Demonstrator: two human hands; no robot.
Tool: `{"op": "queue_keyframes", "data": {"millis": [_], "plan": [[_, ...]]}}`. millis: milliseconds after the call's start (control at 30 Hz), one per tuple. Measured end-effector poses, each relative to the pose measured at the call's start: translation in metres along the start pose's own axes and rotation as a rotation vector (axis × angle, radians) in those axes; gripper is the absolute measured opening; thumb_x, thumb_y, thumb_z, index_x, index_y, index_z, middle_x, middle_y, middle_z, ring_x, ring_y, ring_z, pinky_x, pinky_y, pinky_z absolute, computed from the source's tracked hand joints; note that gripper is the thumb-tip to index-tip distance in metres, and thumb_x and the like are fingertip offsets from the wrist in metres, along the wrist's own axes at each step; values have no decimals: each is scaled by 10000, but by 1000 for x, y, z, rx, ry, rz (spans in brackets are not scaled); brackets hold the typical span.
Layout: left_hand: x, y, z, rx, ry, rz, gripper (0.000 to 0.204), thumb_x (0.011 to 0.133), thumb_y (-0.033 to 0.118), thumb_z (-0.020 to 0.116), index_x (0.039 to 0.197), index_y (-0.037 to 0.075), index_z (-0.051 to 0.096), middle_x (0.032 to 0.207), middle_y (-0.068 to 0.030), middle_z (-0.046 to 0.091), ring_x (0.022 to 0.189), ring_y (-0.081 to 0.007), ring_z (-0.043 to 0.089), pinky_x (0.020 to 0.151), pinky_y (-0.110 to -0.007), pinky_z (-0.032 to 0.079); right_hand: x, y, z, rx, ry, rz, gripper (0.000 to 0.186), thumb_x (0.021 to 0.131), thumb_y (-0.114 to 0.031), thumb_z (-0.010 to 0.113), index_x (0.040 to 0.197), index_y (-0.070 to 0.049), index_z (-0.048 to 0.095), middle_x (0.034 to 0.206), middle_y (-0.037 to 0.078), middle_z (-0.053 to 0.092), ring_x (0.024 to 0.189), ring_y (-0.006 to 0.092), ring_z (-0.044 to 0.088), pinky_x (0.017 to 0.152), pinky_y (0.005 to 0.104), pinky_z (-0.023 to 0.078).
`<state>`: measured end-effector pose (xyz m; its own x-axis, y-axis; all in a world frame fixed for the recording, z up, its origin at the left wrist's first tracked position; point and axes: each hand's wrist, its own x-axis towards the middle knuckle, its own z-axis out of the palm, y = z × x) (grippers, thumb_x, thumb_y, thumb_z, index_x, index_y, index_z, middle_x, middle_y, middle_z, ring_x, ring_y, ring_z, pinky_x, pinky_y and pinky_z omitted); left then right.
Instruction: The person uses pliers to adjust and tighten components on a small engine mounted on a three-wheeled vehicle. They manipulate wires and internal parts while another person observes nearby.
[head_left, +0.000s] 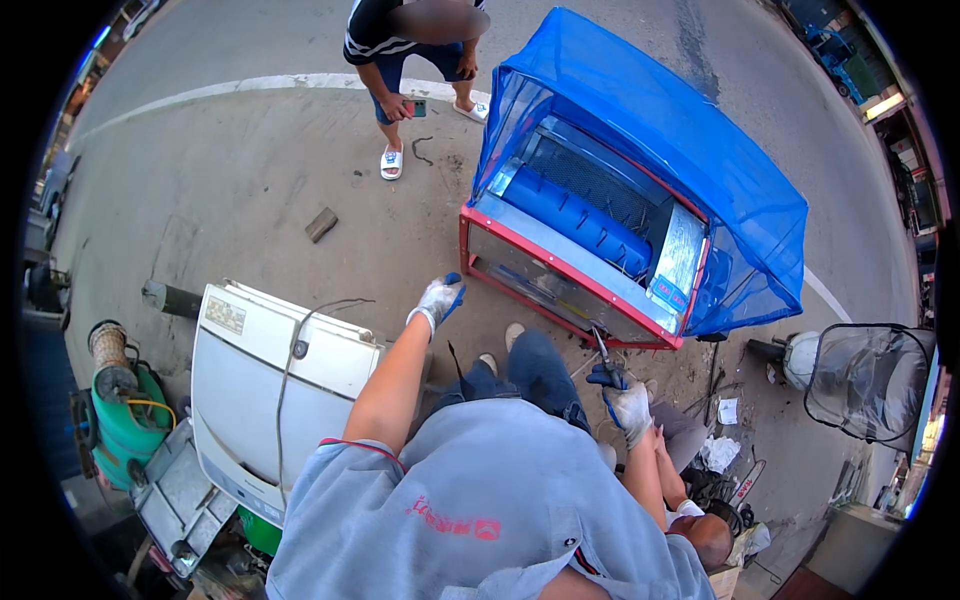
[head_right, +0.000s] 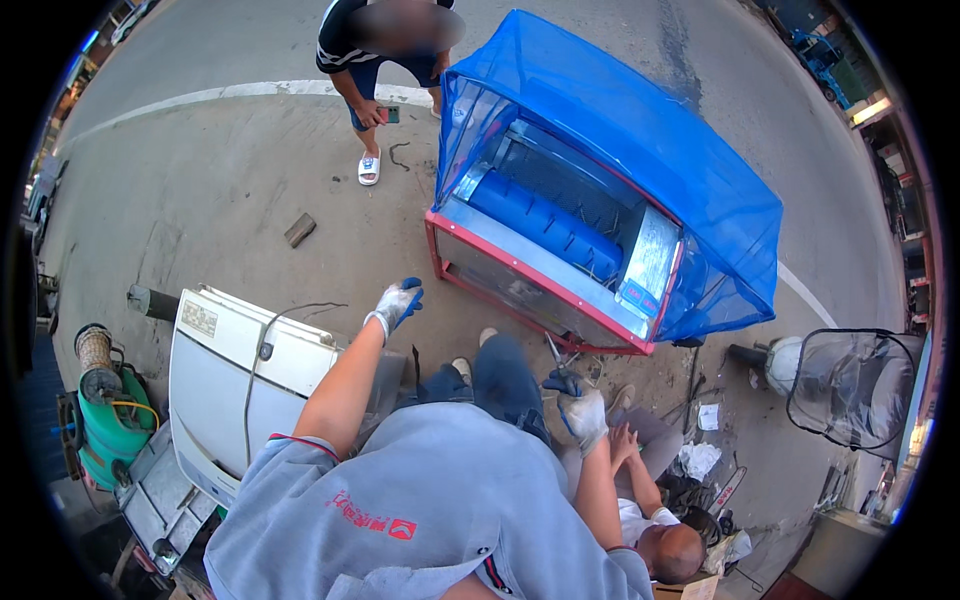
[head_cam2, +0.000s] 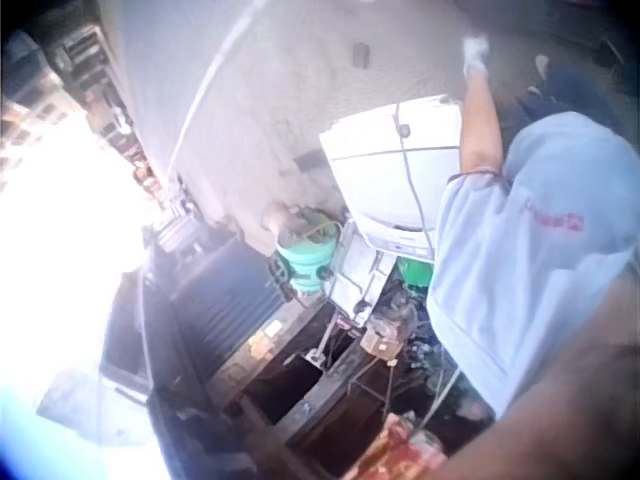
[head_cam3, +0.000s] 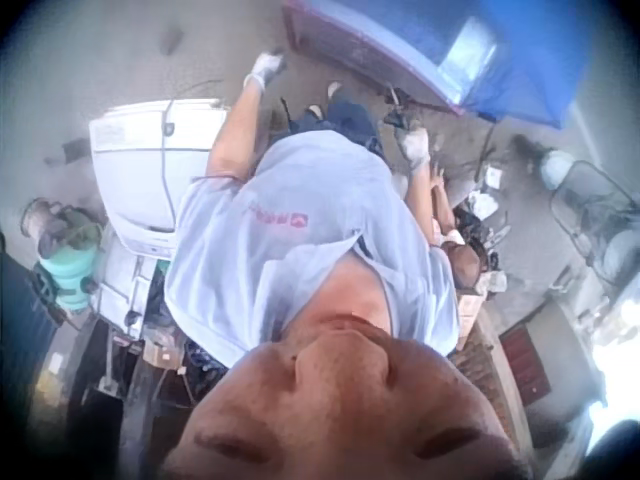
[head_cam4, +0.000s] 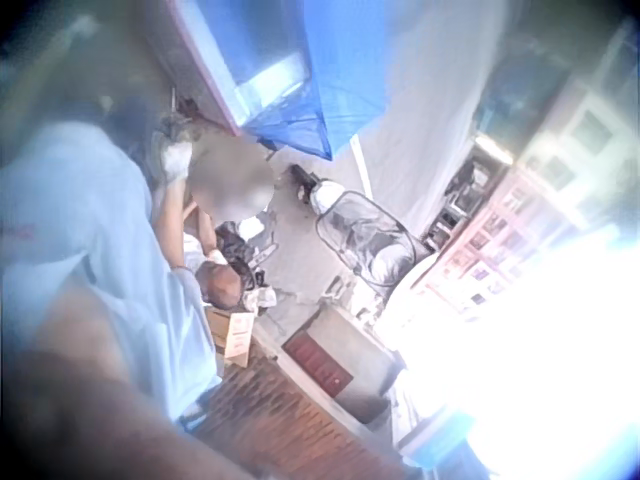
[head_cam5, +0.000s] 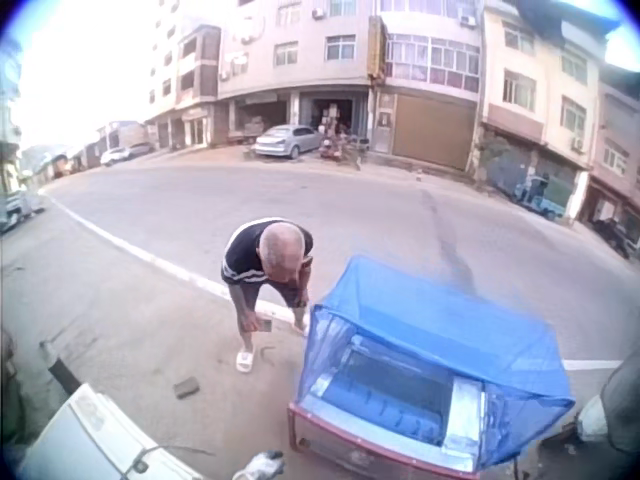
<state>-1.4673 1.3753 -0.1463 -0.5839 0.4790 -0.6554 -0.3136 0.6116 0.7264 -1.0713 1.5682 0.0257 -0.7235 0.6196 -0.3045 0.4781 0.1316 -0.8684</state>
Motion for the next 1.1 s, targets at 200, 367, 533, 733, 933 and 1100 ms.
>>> {"op": "queue_keyframes", "data": {"millis": [200, 367, 533, 733, 933, 1100], "plan": [[38, 39, -94, 323, 340, 98, 495, 962, 405, 611, 1304, 50, 662, 1168, -193, 721, 1067, -294, 706, 925, -390, 536, 199, -78, 35, -132, -339, -83, 359, 861, -22, 657, 1215, 32, 672, 1091, 143, 736, 971, 205, 697, 896, 338, 539], [9, 18, -153, 477, 504, -254, 605, 949, 509, 574, 1279, 9, 659, 1295, -278, 644, 1264, -411, 586, 1075, -466, 454, 312, -167, 121, 208, -610, 97, 298, 923, -125, 671, 1157, 61, 671, 937, 102, 719, 828, 149, 679, 774, 286, 553], [-14, -7, -181, 305, 695, -485, 575, 922, 501, 631, 1277, 52, 685, 1255, -246, 682, 1239, -397, 614, 1053, -464, 475, 411, -190, 245, 54, -619, -598, 260, 938, -130, 660, 1142, 30, 687, 1011, 105, 728, 911, 199, 715, 822, 299, 567], [1, -96, -188, 217, 425, -691, 551, 884, 510, 670, 1214, 71, 720, 1224, -225, 698, 1217, -411, 624, 1018, -448, 492, 537, -135, 378, 191, -471, -33, 312, 966, -198, 557, 1168, 12, 670, 1061, 140, 717, 998, 254, 709, 882, 344, 562], [12, -244, -209, -177, 141, -682, 341, 927, 374, 667, 1073, 80, 759, 1026, -104, 758, 964, -255, 684, 852, -391, 530, 624, -26, 367, 689, -476, 654, 186, 857, -268, 519, 790, -96, 495, 714, 69, 534, 685, 263, 557, 638, 366, 469], [13, -276, -270, -400, -17, -699, 269, 952, 289, 671, 1120, 98, 756, 1054, -60, 748, 939, -198, 656, 810, -363, 532, 662, 33, 336, -24, -519, 349, 149, 875, -246, 568, 839, -102, 570, 748, 83, 591, 693, 256, 598, 639, 360, 505]]}}
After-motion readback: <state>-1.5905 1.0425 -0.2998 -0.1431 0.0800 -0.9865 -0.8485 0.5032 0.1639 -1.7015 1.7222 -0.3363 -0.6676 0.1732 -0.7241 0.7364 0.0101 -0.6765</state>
